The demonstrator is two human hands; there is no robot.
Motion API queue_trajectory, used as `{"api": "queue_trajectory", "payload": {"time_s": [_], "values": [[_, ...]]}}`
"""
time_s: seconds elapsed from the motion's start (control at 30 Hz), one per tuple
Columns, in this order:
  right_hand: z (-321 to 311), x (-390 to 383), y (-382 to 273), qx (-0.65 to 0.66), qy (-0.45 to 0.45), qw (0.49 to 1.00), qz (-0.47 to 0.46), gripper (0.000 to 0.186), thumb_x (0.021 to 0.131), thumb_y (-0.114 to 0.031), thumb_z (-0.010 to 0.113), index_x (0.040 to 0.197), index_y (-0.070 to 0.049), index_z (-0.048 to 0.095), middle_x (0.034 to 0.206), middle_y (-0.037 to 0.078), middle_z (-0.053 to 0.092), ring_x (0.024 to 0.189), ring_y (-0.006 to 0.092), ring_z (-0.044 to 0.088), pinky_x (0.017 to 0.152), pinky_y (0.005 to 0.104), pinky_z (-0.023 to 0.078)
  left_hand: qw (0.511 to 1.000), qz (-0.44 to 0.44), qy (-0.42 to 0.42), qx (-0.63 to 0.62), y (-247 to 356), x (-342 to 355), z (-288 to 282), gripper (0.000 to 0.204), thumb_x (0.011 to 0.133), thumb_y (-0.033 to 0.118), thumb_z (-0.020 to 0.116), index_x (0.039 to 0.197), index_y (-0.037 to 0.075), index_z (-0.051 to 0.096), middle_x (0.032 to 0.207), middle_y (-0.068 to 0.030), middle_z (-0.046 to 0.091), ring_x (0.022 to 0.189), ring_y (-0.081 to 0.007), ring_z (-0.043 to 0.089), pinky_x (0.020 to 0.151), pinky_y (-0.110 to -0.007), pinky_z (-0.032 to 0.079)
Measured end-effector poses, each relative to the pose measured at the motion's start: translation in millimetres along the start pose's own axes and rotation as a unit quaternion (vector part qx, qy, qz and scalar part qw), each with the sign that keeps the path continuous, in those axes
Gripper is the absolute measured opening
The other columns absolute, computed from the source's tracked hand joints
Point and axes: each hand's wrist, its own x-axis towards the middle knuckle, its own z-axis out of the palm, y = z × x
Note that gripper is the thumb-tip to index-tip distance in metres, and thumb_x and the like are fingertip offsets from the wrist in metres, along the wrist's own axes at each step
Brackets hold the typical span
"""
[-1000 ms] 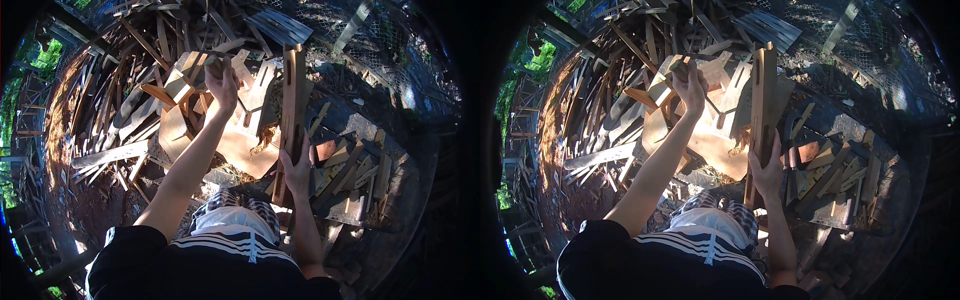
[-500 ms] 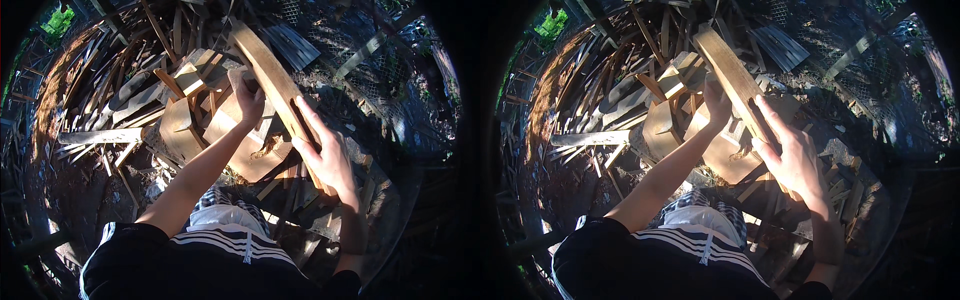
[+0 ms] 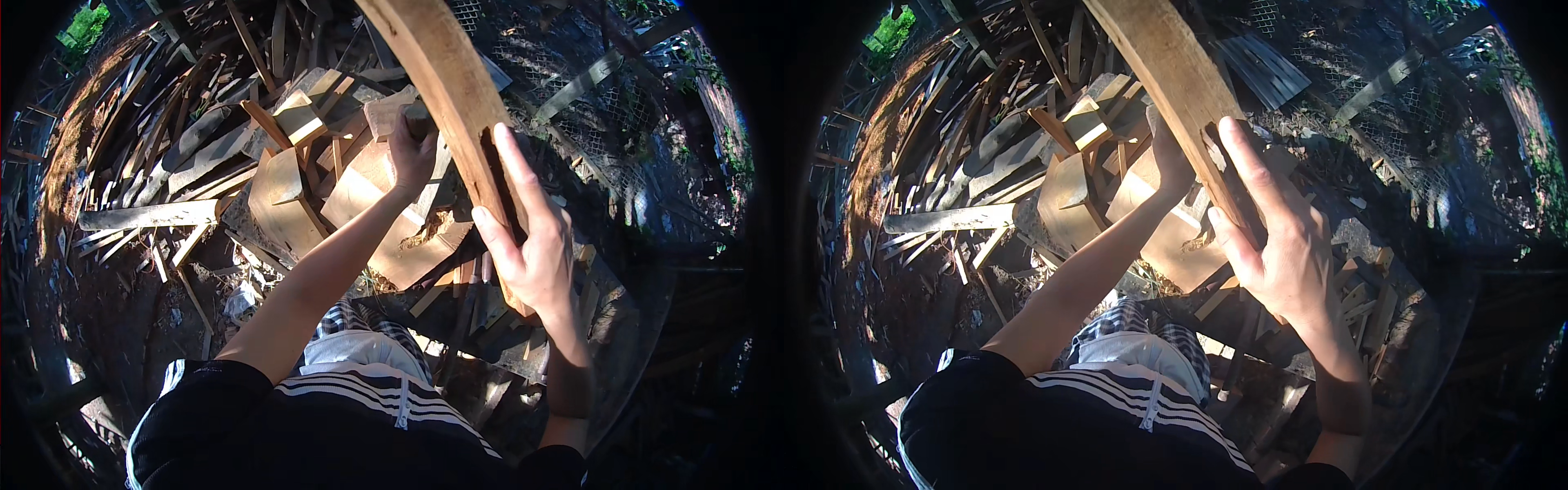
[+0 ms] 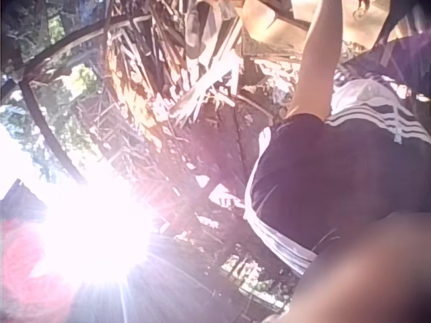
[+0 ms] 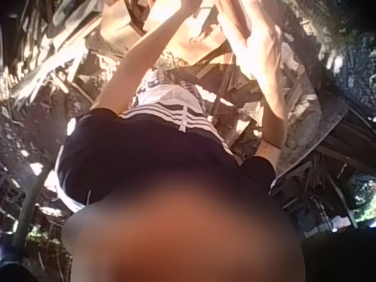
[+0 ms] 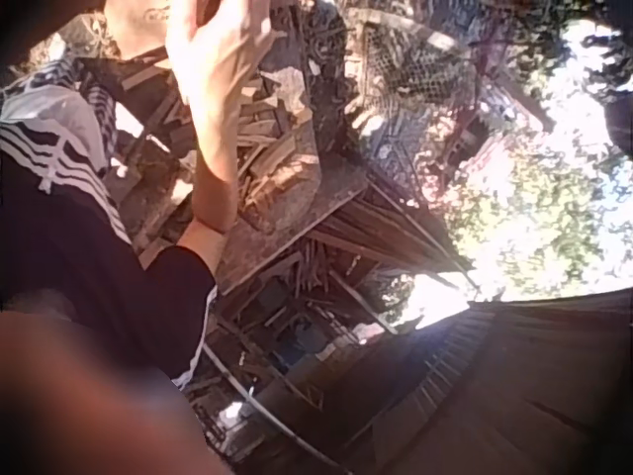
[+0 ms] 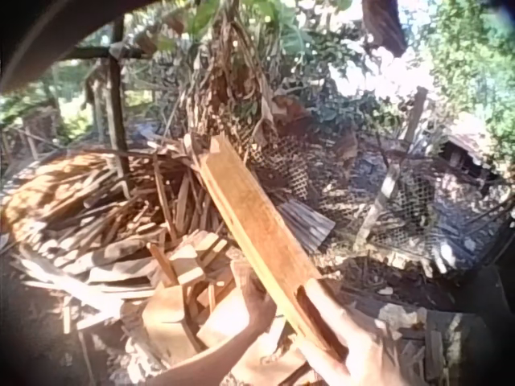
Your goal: Use a wooden mallet to tap a chisel while refining a slot in a wood piece.
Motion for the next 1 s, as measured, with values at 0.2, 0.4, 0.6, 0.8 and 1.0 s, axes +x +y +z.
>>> {"api": "queue_trajectory", "payload": {"time_s": [0.2,0.4,0.6,0.8,1.0], "values": [[-1,6,-1,-0.009,-0.159,0.985,0.062,0.072,0.082,-0.011,0.066,0.146,-0.023,0.036,0.125,0.018,0.059,0.107,0.0382,0.061,0.087,0.0438,0.051,0.904,-0.247,0.018,-0.347,-53,-7,-1,0.018,0.091,0.009,0.057,0.106,-0.001,0.056,0.095,-0.0064,0.066,0.088,-0.0137,0.064,0.074,-0.029,0.053],[3,-8,27,-0.052,-0.154,0.978,0.129,0.069,0.085,-0.015,0.064,0.147,-0.021,0.034,0.126,0.02,0.058,0.109,0.038,0.06,0.089,0.0412,0.052,0.997,-0.062,-0.007,-0.046,5,6,6,0.034,0.079,0.003,0.065,0.11,-0.001,0.052,0.084,-0.0146,0.065,0.078,-0.0223,0.064,0.072,-0.034,0.05],[31,-44,48,0.299,-0.042,0.888,0.347,0.066,0.092,-0.022,0.059,0.149,-0.009,0.028,0.149,0.018,0.037,0.137,0.0275,0.037,0.109,0.037,0.034,0.998,-0.068,-0.004,-0.011,-12,10,-4,0.034,0.08,0.008,0.067,0.108,-0.002,0.051,0.081,-0.019,0.063,0.075,-0.0317,0.064,0.068,-0.037,0.049],[95,-125,117,0.167,-0.016,0.925,0.34,0.069,0.09,-0.022,0.059,0.15,-0.014,0.026,0.138,0.021,0.05,0.123,0.0333,0.053,0.099,0.0386,0.044,0.998,-0.025,-0.059,-0.002,-13,31,21,0.024,0.088,0.018,0.069,0.094,0.001,0.053,0.075,-0.0123,0.061,0.064,-0.0201,0.056,0.062,-0.032,0.045],[125,-137,109,0.076,-0.067,0.909,0.403,0.074,0.091,-0.023,0.058,0.152,-0.022,0.016,0.108,0.027,0.063,0.096,0.0421,0.063,0.084,0.0447,0.049,0.994,-0.002,-0.112,0.011,-22,62,19,0.018,0.091,0.019,0.065,0.09,0.005,0.053,0.061,0.0002,0.052,0.045,-0.0078,0.048,0.041,-0.026,0.037]]}}
